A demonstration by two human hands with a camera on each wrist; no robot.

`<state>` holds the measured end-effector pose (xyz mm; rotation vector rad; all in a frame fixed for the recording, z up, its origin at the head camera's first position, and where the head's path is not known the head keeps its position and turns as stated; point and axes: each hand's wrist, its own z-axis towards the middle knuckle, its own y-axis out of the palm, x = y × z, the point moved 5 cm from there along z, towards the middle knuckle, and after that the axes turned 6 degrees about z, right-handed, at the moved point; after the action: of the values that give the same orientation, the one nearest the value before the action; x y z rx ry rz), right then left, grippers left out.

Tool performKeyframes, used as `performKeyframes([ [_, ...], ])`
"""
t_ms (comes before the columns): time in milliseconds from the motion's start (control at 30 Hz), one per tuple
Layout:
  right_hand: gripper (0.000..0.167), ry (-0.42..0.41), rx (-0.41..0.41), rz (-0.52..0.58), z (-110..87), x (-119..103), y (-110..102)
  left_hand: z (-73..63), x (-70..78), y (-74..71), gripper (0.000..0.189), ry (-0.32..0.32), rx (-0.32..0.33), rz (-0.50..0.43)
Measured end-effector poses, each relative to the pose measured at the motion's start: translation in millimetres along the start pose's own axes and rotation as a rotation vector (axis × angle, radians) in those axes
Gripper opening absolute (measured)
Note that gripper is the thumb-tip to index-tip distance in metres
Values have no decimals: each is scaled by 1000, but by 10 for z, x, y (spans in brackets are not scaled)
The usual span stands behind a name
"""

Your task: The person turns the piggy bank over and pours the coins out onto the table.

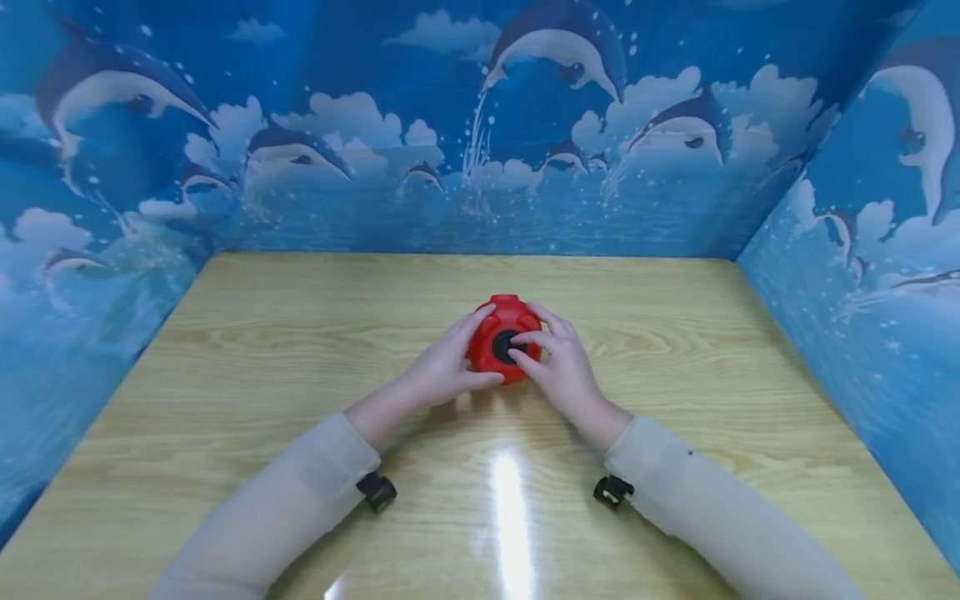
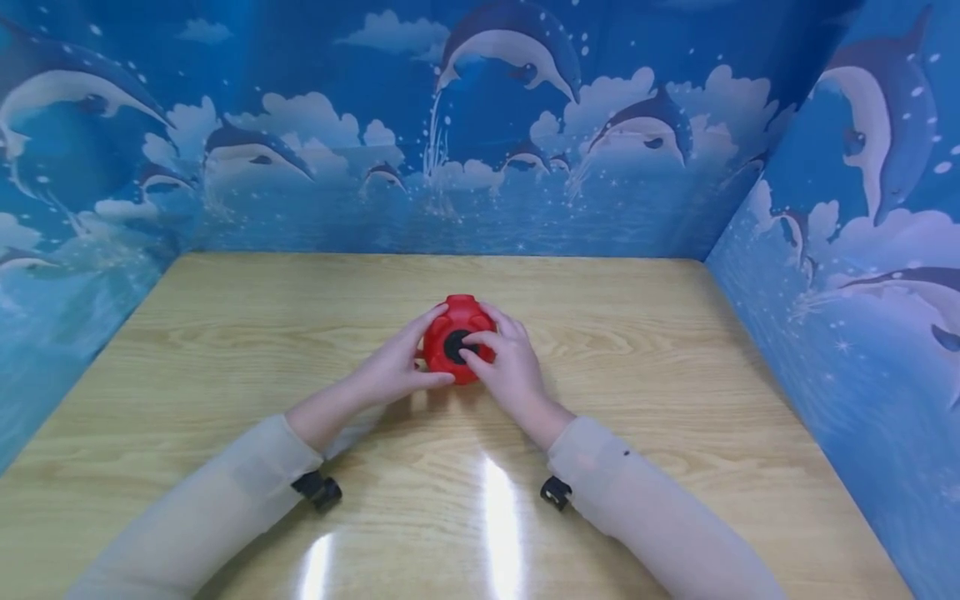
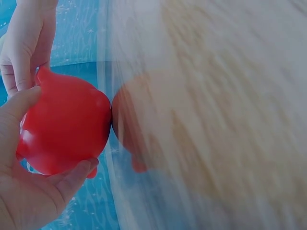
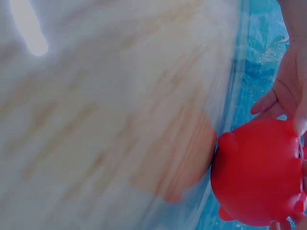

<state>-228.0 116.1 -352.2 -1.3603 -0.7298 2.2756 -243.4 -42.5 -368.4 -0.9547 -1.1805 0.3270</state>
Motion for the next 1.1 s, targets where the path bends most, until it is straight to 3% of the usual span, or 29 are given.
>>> performKeyframes([
  [400,22,-12,23,-79,-4,-55,24,1,15,0,92,-7,-7,7],
  [1100,14,-12,-5,-41,25,-77,37,18,-2,0,92,-13,-8,14],
])
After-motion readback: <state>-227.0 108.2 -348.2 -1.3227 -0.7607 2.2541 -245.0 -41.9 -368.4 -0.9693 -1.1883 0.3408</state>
